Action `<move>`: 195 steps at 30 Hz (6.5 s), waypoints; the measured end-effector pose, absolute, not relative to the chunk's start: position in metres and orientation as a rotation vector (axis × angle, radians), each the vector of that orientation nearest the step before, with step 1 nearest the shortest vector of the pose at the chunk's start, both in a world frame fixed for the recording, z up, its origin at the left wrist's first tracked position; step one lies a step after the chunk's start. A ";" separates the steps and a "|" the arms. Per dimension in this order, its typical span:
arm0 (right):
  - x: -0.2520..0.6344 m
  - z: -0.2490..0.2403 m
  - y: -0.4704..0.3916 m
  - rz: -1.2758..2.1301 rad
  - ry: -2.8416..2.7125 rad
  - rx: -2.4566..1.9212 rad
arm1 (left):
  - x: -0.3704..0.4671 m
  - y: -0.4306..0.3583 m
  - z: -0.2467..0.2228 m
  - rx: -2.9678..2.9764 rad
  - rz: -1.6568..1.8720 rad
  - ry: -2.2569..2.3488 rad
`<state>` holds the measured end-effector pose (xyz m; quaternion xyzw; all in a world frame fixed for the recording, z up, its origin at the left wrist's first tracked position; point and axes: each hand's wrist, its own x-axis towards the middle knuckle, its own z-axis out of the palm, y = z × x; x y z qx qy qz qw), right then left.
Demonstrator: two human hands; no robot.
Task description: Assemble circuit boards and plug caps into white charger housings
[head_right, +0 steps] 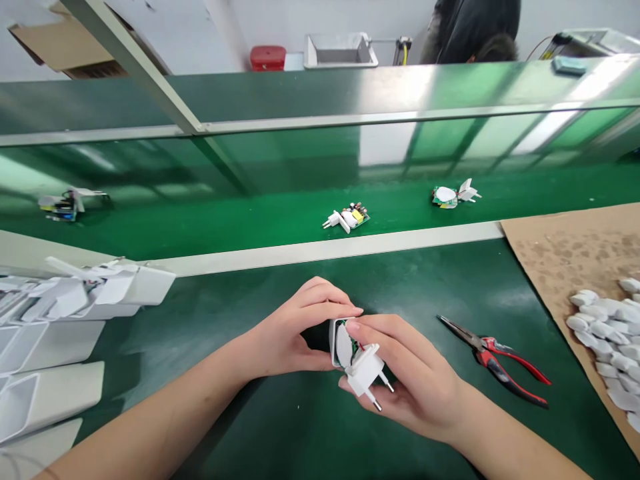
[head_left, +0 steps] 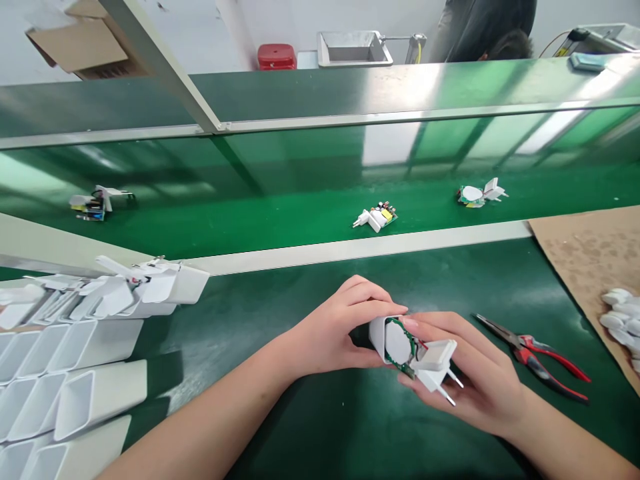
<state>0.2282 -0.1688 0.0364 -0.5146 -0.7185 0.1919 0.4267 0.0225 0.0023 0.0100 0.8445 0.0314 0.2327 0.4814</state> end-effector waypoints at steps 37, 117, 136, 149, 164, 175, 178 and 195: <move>0.227 0.011 -0.152 0.652 -1.599 -1.396 | 0.022 -0.004 0.012 2.080 0.417 0.355; 0.217 0.019 -0.153 0.634 -1.345 -1.178 | 0.018 -0.009 0.001 2.228 0.659 0.312; 0.233 0.000 -0.150 0.378 -1.818 -1.161 | 0.017 -0.008 0.004 2.225 0.638 0.222; 0.229 -0.001 -0.153 0.244 -1.749 -1.217 | 0.018 -0.008 0.000 2.190 0.650 0.242; 0.229 0.001 -0.153 0.221 -1.780 -1.244 | 0.017 -0.009 0.000 2.202 0.653 0.259; 0.227 -0.001 -0.154 0.227 -1.799 -1.249 | 0.017 -0.009 0.004 2.218 0.651 0.240; 0.228 -0.003 -0.154 0.234 -1.802 -1.256 | 0.017 -0.009 0.003 2.211 0.655 0.233; 0.227 -0.004 -0.153 0.219 -1.814 -1.227 | 0.018 -0.009 0.003 2.200 0.661 0.233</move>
